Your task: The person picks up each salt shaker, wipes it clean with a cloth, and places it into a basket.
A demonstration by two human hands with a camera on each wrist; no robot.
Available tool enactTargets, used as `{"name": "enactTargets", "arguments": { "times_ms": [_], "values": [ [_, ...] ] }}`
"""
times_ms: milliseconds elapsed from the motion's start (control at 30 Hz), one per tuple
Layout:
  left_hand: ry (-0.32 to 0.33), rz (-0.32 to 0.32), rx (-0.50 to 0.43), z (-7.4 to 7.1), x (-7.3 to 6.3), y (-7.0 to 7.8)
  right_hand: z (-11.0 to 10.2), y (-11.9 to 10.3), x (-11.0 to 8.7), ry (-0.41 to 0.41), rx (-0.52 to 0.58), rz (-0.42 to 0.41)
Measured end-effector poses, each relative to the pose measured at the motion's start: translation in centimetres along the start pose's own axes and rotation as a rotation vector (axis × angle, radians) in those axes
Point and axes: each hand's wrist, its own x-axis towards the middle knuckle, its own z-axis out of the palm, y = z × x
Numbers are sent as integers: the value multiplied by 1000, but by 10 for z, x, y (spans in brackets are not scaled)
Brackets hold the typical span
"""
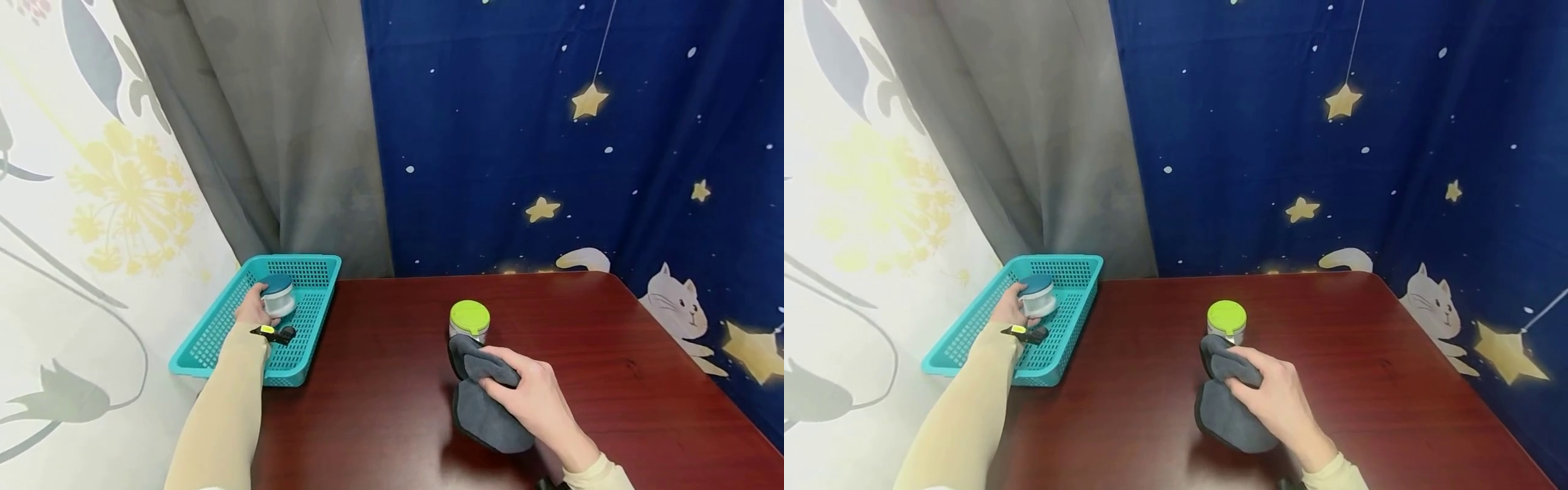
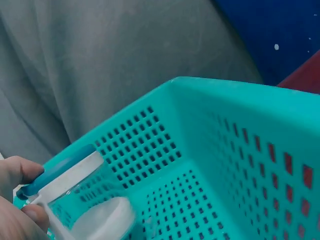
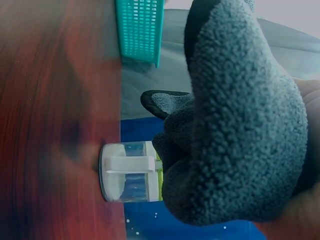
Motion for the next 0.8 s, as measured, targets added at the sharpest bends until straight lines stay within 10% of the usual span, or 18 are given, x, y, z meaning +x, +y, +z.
{"name": "enactTargets", "arguments": {
  "times_ms": [567, 800],
  "values": [
    [255, 42, -242, -10, -5, -3, 3, 3, -4, -13, 21, 9],
    [270, 117, -126, -13, -15, -6, 0, 4, -7, 0, 10, -2]
  ]
}}
